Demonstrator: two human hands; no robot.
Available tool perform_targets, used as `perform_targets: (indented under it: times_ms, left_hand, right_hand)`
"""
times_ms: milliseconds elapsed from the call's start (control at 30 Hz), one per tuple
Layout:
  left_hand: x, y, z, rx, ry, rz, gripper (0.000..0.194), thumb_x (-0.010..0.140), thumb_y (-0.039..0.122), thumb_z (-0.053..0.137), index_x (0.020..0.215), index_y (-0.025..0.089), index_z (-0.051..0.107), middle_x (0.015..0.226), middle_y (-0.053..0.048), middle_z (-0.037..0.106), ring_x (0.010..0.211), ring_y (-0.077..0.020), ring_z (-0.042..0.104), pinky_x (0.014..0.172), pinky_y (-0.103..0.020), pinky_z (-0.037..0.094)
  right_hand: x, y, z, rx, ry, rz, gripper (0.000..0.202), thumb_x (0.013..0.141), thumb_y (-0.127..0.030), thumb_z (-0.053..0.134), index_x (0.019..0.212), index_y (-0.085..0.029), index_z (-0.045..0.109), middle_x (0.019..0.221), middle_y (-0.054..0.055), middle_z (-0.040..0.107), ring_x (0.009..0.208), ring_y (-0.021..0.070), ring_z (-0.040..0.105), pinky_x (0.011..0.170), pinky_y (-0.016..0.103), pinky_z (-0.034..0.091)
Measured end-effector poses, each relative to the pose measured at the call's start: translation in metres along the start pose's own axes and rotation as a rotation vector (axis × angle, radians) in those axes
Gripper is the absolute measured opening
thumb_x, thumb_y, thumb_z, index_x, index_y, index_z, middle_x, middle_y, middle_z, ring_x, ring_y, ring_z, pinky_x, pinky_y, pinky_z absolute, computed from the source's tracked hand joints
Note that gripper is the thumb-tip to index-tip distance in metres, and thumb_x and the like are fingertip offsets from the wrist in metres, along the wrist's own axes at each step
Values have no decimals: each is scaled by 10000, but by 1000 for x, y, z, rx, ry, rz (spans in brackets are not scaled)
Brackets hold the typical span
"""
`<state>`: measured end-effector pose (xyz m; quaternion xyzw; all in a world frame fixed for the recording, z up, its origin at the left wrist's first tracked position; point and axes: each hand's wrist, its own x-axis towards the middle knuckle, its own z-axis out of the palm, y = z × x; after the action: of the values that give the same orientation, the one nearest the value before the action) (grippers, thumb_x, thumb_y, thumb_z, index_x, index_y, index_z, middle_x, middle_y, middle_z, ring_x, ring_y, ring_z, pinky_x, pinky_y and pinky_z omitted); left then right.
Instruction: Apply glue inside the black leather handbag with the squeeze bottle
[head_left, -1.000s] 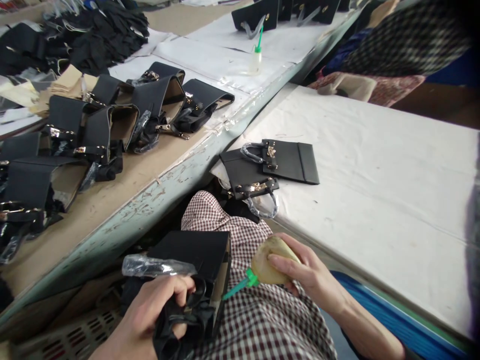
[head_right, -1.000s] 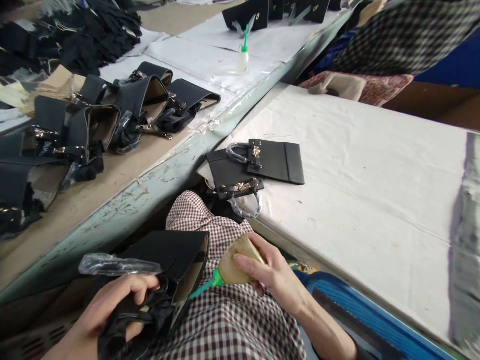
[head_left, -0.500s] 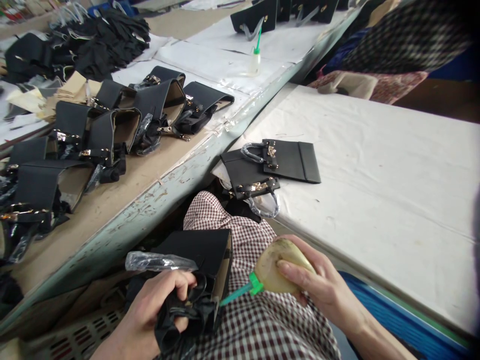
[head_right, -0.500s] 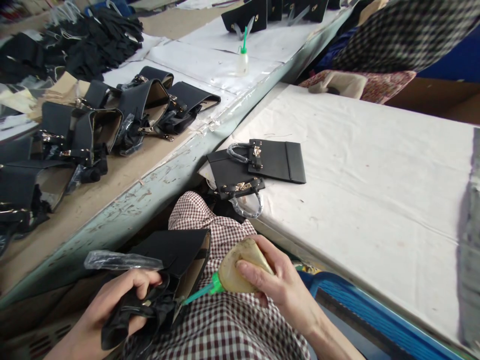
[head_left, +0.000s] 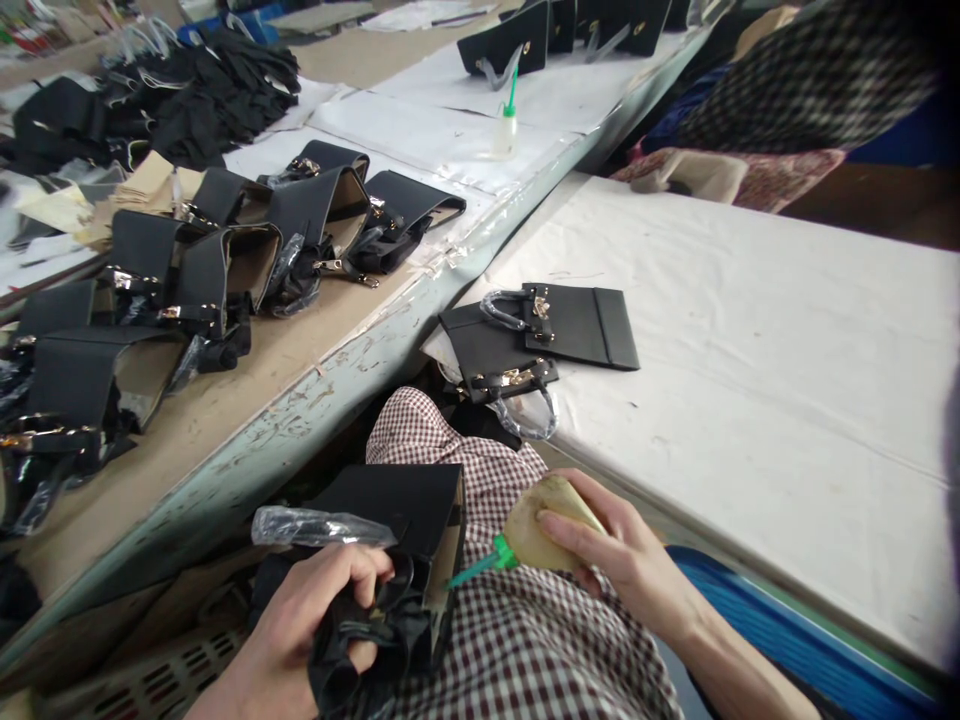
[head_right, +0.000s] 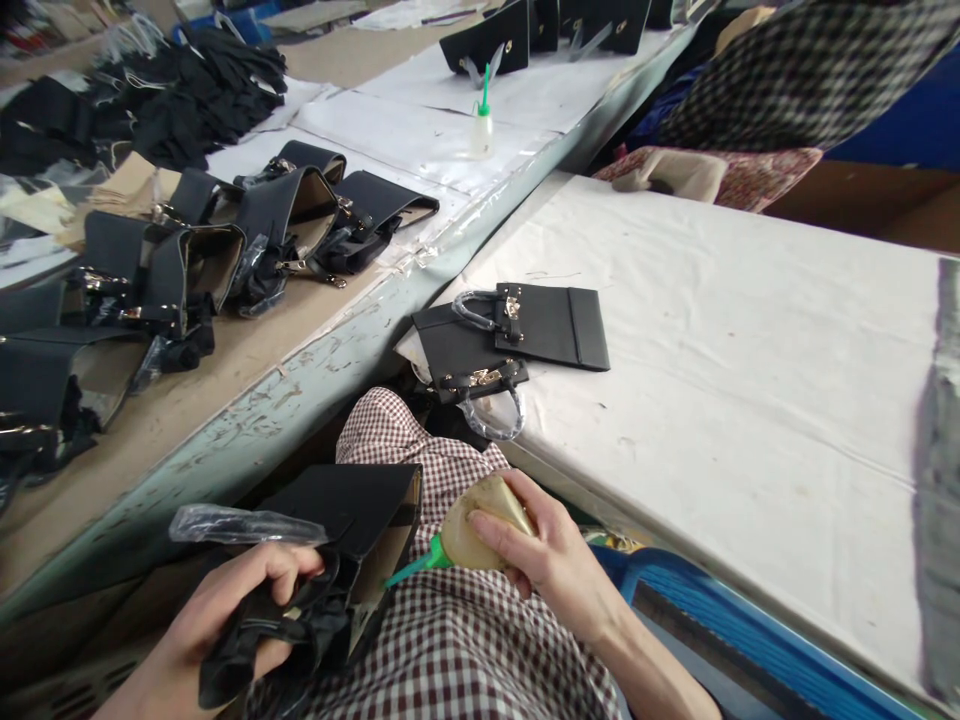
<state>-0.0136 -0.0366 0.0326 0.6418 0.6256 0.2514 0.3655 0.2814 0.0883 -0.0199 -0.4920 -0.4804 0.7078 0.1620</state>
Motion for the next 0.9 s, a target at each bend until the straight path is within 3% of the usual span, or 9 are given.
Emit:
perform_targets:
  times_ms: [233, 400, 600, 733, 900]
  left_hand:
    - [1, 1, 0, 6, 23, -7, 191, 710, 92, 541, 804, 249, 487, 950, 13, 738, 864, -161, 697, 770, -218, 512]
    - [6, 8, 1, 12, 48, -5, 175, 697, 99, 522, 783, 248, 492, 931, 14, 748, 856, -160, 705, 762, -216, 521]
    - [10, 9, 1, 11, 33, -24, 167, 690, 101, 523, 765, 246, 489, 906, -7, 749, 841, -171, 705, 761, -227, 533]
    - [11, 9, 1, 21, 36, -17, 150, 716, 110, 528, 773, 245, 495, 912, -2, 741, 839, -165, 699, 757, -225, 528]
    - [10, 7, 3, 32, 31, -11, 193, 699, 90, 515, 805, 251, 494, 953, 7, 737, 872, -161, 695, 766, -222, 520]
  right_hand:
    - [11, 8, -8, -216, 132, -38, 440, 853, -584, 650, 1062, -203, 584, 744, 0, 609, 537, 149, 515, 444, 258, 414]
    - [15, 12, -9, -409, 237, -148, 421, 858, -560, 642, 1089, -213, 580, 838, 29, 675, 711, 231, 609, 616, 347, 483]
    - [7, 12, -9, -515, 248, -269, 437, 841, -546, 664, 1123, -223, 575, 944, 57, 701, 775, 258, 632, 711, 389, 504]
    - [-4, 7, -13, -391, 142, -236, 432, 849, -541, 671, 1135, -233, 569, 920, 42, 691, 768, 244, 622, 676, 351, 506]
    - [-12, 8, -7, -10, -4, -75, 498, 837, -582, 683, 1164, -228, 559, 835, 16, 638, 627, 162, 526, 471, 239, 435]
